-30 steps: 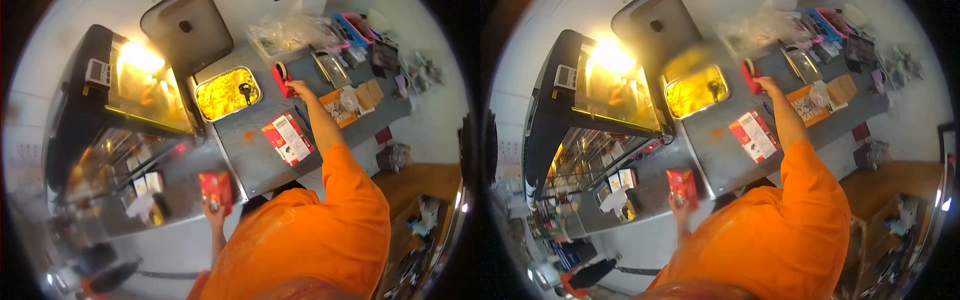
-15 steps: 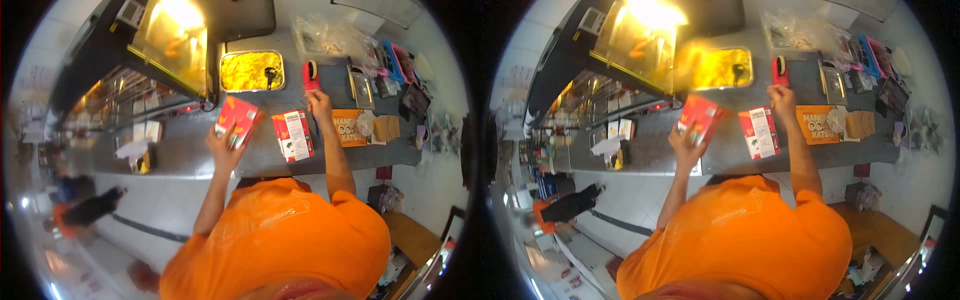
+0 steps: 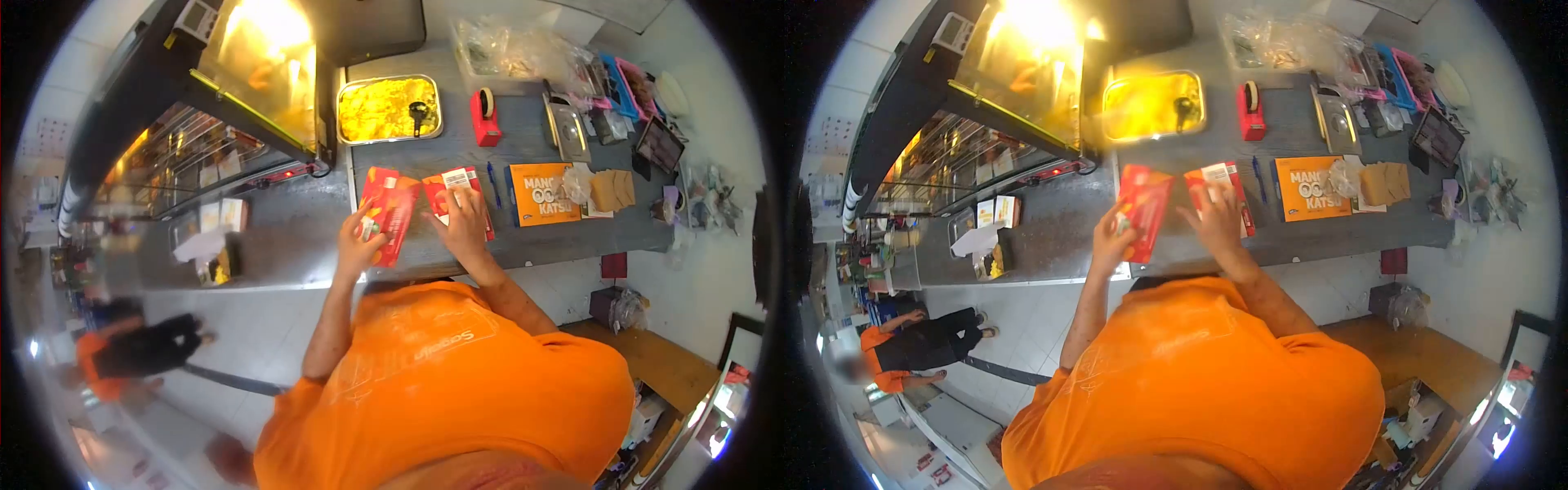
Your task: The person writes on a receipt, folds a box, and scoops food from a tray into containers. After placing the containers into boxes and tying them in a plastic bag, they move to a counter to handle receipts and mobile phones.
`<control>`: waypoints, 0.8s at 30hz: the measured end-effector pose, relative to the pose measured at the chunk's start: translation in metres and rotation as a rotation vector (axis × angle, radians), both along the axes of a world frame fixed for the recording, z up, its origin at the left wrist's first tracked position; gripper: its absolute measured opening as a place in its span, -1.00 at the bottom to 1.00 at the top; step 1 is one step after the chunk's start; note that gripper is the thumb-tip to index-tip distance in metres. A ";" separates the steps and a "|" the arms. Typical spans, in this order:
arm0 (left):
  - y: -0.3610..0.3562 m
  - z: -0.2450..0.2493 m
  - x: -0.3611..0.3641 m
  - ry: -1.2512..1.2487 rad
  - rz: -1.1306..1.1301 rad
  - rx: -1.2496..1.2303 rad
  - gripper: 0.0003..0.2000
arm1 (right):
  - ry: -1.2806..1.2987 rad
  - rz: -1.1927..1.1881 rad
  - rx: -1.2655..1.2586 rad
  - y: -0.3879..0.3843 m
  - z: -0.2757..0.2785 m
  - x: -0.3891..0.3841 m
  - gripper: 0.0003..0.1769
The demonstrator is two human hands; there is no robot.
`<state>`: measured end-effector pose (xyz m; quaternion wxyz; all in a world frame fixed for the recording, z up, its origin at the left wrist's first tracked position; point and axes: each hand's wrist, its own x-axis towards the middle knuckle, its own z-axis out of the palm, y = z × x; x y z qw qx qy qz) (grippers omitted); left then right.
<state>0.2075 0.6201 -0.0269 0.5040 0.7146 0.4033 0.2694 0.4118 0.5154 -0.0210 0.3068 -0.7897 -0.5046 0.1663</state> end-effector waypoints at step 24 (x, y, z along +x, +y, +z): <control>-0.030 -0.059 0.041 -0.196 0.173 -0.659 -0.51 | -0.394 -0.142 -0.175 -0.012 0.005 0.001 -0.29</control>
